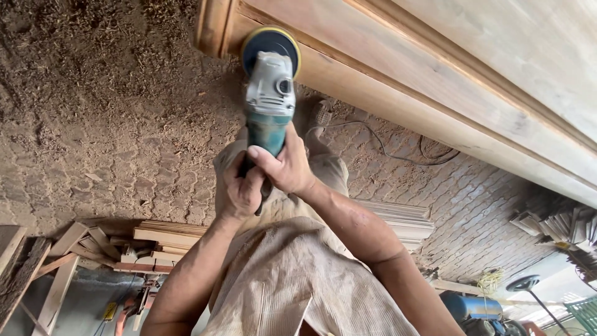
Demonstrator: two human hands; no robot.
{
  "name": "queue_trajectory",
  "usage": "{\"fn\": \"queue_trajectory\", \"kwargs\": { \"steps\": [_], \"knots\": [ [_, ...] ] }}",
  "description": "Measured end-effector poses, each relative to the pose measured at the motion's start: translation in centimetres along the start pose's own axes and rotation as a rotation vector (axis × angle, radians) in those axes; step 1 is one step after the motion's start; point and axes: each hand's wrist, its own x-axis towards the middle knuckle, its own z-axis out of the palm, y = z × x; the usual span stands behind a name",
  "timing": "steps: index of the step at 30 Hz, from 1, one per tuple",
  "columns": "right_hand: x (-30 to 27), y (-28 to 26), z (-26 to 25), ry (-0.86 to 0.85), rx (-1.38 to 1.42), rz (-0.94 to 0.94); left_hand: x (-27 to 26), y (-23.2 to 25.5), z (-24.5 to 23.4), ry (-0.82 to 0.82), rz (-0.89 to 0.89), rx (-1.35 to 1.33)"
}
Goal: Sanding a large wooden panel using a hand block and then a power sander.
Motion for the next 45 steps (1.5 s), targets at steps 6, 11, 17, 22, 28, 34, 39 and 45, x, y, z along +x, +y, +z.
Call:
{"fn": "queue_trajectory", "kwargs": {
  "steps": [6, 11, 17, 22, 28, 34, 39, 45],
  "knots": [
    [-4.1, 6.9, -3.1, 0.172, 0.17, -0.054, -5.5, -3.5, 6.0, -0.08, -0.252, -0.277],
    [-8.3, 8.5, -9.1, 0.299, 0.172, -0.069, -4.6, 1.2, 8.1, -0.357, -0.32, -0.333],
    [-5.7, 8.4, -6.2, 0.169, 0.14, -0.123, -6.7, -2.8, 7.6, -0.208, -0.351, -0.421],
    [-1.7, 4.4, -1.8, 0.068, 0.062, -0.108, -2.5, -1.3, 4.7, 0.017, -0.173, -0.41],
    [-7.6, 11.8, -7.4, 0.176, 0.089, -0.032, -6.8, -3.5, 8.5, -0.161, -0.353, -0.306],
    [-6.8, 9.9, -6.6, 0.205, 0.064, -0.117, -7.7, -4.0, 8.8, -0.318, -0.385, -0.407],
    [-2.2, 5.9, -2.7, -0.025, -0.006, -0.135, -5.8, -5.3, 5.4, 0.013, -0.287, -0.302],
    [0.0, 3.9, -1.1, -0.095, -0.092, -0.099, -3.2, -2.5, 2.6, 0.127, -0.369, -0.422]
  ]
}}
